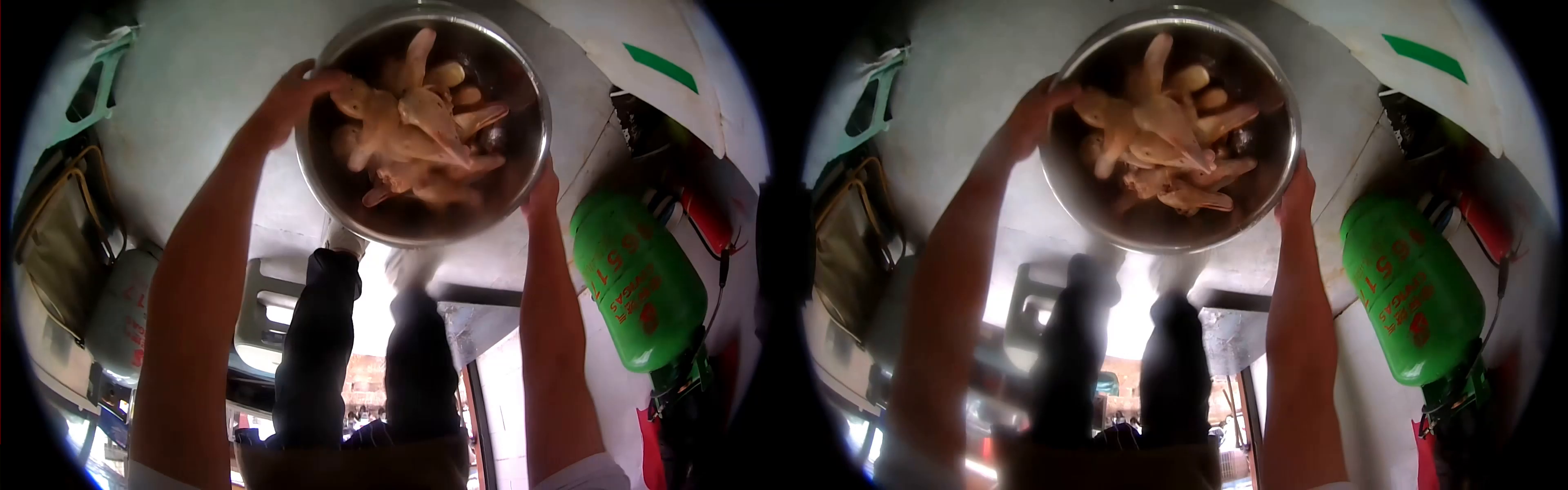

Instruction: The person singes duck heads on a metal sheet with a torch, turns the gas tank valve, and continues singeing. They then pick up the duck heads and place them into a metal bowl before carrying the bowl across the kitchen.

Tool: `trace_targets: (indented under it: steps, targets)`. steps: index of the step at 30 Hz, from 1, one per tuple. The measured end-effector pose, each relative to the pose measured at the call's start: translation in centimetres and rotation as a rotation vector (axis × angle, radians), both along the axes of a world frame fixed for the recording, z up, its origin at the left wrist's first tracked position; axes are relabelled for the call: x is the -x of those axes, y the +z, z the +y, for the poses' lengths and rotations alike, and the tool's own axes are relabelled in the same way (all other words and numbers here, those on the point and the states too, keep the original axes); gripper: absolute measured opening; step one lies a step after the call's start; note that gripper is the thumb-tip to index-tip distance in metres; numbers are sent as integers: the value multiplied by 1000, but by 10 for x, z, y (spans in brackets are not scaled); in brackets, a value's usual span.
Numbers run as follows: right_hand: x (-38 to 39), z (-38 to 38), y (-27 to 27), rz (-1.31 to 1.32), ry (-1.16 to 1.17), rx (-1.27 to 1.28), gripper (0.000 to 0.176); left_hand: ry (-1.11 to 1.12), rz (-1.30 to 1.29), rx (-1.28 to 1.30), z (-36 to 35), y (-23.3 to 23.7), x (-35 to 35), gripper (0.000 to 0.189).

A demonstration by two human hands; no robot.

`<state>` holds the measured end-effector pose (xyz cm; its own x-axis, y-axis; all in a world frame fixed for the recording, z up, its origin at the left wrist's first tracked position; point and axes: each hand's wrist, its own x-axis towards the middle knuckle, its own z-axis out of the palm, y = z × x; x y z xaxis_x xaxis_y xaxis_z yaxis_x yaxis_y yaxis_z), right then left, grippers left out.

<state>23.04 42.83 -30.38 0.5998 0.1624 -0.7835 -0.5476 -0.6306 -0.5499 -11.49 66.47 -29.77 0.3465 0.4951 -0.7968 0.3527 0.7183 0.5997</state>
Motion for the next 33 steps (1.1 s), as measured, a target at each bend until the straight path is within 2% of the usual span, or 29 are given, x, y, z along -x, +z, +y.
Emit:
trace_targets:
  steps: [1,2,4,5,6,7,8,9,10,12,14,15,16,17,19,20,21,22,23,24,25,27,28,29,31,32,33]
  targets:
    - [2,1,-2,162,-133,-102,48,5,-166,168,4,1,-1,68]
    - [5,-4,-7,306,-150,-258,48,-9,-210,233,6,3,1,62]
    - [1,23,-20,601,-126,-630,49,139,-206,226,-4,-7,5,63]
    - [6,33,-15,621,-106,-662,47,216,-206,211,-8,-12,6,63]
    - [-2,16,-15,523,-132,-546,46,356,-271,365,-20,-10,7,62]
    - [-3,7,-29,432,-170,-454,46,389,-239,344,-22,-3,10,62]
    - [1,17,-16,360,-19,-479,44,423,-211,295,-20,11,12,62]
    - [1,16,19,278,121,-503,42,450,-185,250,-30,41,11,62]
    - [4,23,48,361,-56,-370,38,486,-145,226,-48,70,19,62]
    - [-6,7,84,436,-86,-284,36,554,-71,233,-77,142,33,61]
    - [0,6,143,317,-43,-192,33,597,-121,191,-83,222,37,59]
    - [-5,-6,155,401,-175,-124,32,618,-182,151,-86,263,39,59]
    - [9,11,220,245,140,-144,32,543,-155,94,-86,300,51,61]
    - [27,38,277,446,-93,-163,33,474,-33,54,-84,337,59,61]
    - [39,55,350,358,42,-15,37,263,92,-132,-86,401,88,62]
    - [35,51,367,436,31,-94,36,203,106,-203,-89,429,105,63]
    - [32,46,378,445,45,-108,35,269,51,-233,-85,454,108,64]
    - [48,74,425,424,54,-120,35,333,-7,-262,-81,478,111,65]
    - [37,69,430,446,32,-196,35,426,21,-251,-72,507,103,66]
    - [41,94,463,363,147,-97,33,521,48,-243,-62,536,96,68]
    - [44,112,488,304,296,-101,32,600,125,-180,-60,553,97,70]
    - [46,155,546,7,814,-91,31,672,-26,-85,-48,552,116,70]
    - [46,176,571,-95,941,-97,32,698,-75,-8,-20,585,109,72]
    - [40,194,565,-90,960,-84,32,715,-114,86,3,617,96,77]
    - [25,232,543,-87,977,-57,34,810,-203,132,44,638,91,78]
    - [18,252,535,-82,975,-36,35,770,-269,134,68,658,81,81]
    - [20,279,549,-195,1027,-67,35,779,-283,116,94,667,76,81]
